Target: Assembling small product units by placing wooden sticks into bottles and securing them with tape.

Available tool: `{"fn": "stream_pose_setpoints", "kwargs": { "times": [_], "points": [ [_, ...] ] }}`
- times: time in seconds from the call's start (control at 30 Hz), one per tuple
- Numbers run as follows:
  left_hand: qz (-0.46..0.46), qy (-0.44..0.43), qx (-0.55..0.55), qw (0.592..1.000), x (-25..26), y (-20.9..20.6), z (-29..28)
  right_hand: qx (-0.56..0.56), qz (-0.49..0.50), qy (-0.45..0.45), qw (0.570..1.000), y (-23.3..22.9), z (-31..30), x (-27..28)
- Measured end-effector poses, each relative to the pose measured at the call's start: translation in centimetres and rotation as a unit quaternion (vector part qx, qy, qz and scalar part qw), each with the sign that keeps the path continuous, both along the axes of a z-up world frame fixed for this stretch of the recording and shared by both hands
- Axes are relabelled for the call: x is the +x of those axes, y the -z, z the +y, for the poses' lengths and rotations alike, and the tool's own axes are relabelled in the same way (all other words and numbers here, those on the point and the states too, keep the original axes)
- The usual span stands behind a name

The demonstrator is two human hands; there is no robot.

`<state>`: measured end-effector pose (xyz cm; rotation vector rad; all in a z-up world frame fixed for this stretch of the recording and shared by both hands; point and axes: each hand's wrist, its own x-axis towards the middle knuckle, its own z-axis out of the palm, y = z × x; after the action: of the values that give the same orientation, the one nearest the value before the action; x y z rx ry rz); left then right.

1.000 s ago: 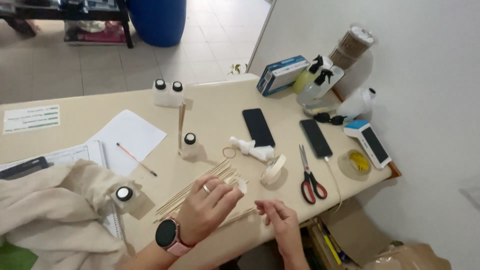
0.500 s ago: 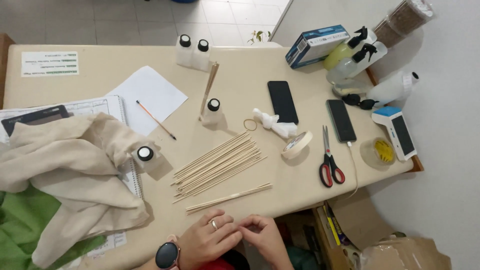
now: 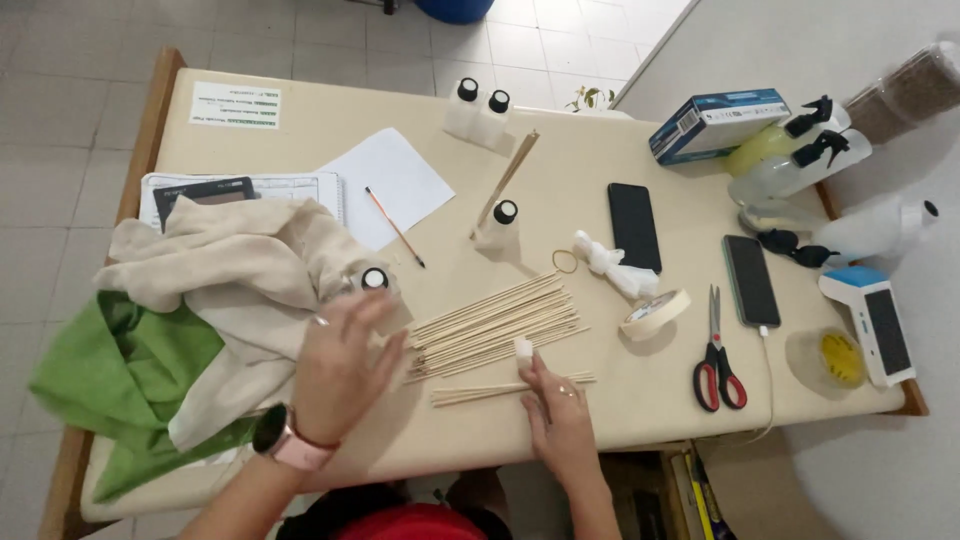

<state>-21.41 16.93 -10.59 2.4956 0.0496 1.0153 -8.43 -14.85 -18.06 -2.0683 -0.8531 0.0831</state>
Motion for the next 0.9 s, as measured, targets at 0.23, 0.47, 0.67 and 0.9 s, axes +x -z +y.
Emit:
{"fn": "stream_pose_setpoints", "kwargs": {
  "times": [0.23,0.47,0.67,0.9],
  "points": [
    [0.108,-0.092,0.049,0.989,1.7,1.0,3.7,-0.042,0.030,0.044,0.998,-1.8,-2.7,1.0],
    [0.084,0.197,-0.170,0.962,3.7,-0.2,-7.5,0.371,0.104,0.178,0.906,-3.7,-3.5,-1.2],
    [0.148,0.201,-0.101,0.963,8.7,3.6,-12.1,0.324,0.083,0.223,0.916,-2.6,-1.8,-1.8],
    [0.218,0.335,-0.184,0.898,9.4,4.8,-11.5,0.339,0.031,0.250,0.907,-0.4,-1.3,-1.4]
  ]
}}
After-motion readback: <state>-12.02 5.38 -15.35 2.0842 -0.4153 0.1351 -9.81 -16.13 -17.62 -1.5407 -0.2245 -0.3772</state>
